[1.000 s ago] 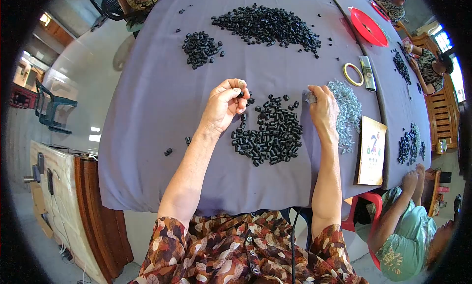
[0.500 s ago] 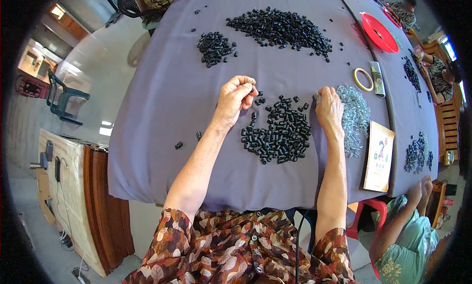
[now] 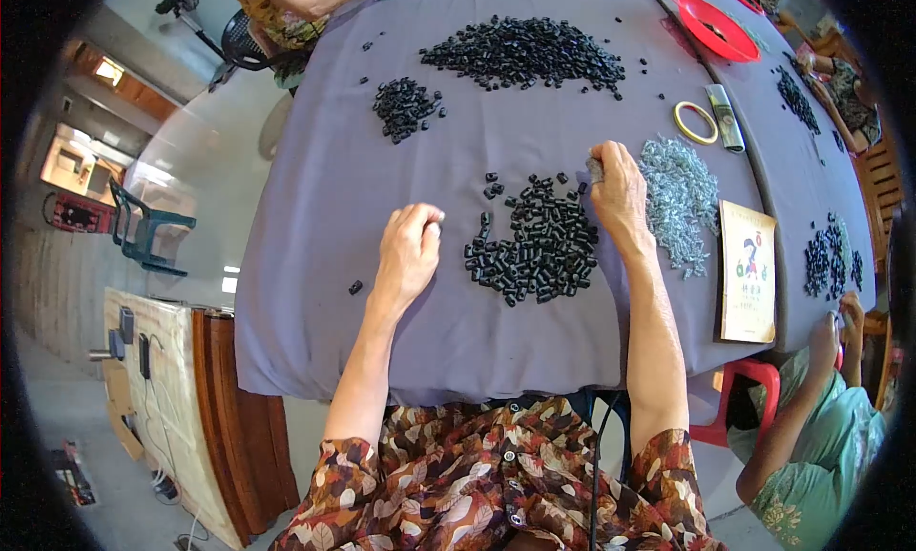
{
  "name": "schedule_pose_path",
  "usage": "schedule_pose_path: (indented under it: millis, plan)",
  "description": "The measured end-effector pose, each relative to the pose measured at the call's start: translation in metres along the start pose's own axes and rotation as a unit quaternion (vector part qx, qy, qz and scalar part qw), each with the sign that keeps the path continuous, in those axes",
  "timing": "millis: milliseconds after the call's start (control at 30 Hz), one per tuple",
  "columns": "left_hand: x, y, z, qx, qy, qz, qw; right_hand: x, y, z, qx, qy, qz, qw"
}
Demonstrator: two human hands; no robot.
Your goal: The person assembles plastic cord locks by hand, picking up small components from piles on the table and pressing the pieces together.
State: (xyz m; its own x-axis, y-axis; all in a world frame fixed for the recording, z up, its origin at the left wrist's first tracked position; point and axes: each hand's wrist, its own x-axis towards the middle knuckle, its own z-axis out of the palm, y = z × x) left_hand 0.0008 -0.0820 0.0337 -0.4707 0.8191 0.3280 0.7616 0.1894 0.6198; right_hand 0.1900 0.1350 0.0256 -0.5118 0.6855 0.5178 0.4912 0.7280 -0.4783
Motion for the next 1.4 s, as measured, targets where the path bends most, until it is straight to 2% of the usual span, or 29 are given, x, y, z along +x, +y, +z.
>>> schedule_pose_path:
  millis: [200, 300, 400, 600, 867, 1167, 1267, 1400]
  plan:
    - [-0.022, 0.002, -0.011, 0.059, -0.020, -0.025, 0.998, -0.002, 0.004, 0.004, 0.021, 0.027, -0.011, 0.999]
    - [-0.011, 0.010, -0.006, 0.047, 0.011, 0.006, 0.999, -0.001, 0.004, 0.006, 0.041, 0.034, 0.003, 0.999]
    - [0.008, 0.021, 0.001, 0.024, 0.002, 0.020, 1.000, 0.001, 0.002, 0.005, 0.062, 0.058, -0.003, 0.996]
    - [0.052, 0.043, 0.038, -0.063, -0.064, 0.055, 0.994, 0.003, 0.003, 0.003, 0.084, 0.081, -0.002, 0.993]
    - [0.088, 0.065, 0.102, 0.009, -0.055, 0.125, 0.990, 0.002, 0.001, 0.001, 0.077, 0.059, 0.005, 0.995]
    - [0.095, 0.070, 0.113, 0.091, -0.089, 0.138, 0.982, 0.002, -0.003, 0.002, 0.074, 0.058, -0.002, 0.996]
    - [0.094, 0.069, 0.120, 0.113, -0.071, 0.146, 0.980, 0.002, -0.004, 0.004, 0.079, 0.062, -0.010, 0.995]
    - [0.093, 0.065, 0.112, -0.030, -0.006, 0.121, 0.992, 0.003, -0.005, 0.001, 0.090, 0.066, -0.003, 0.994]
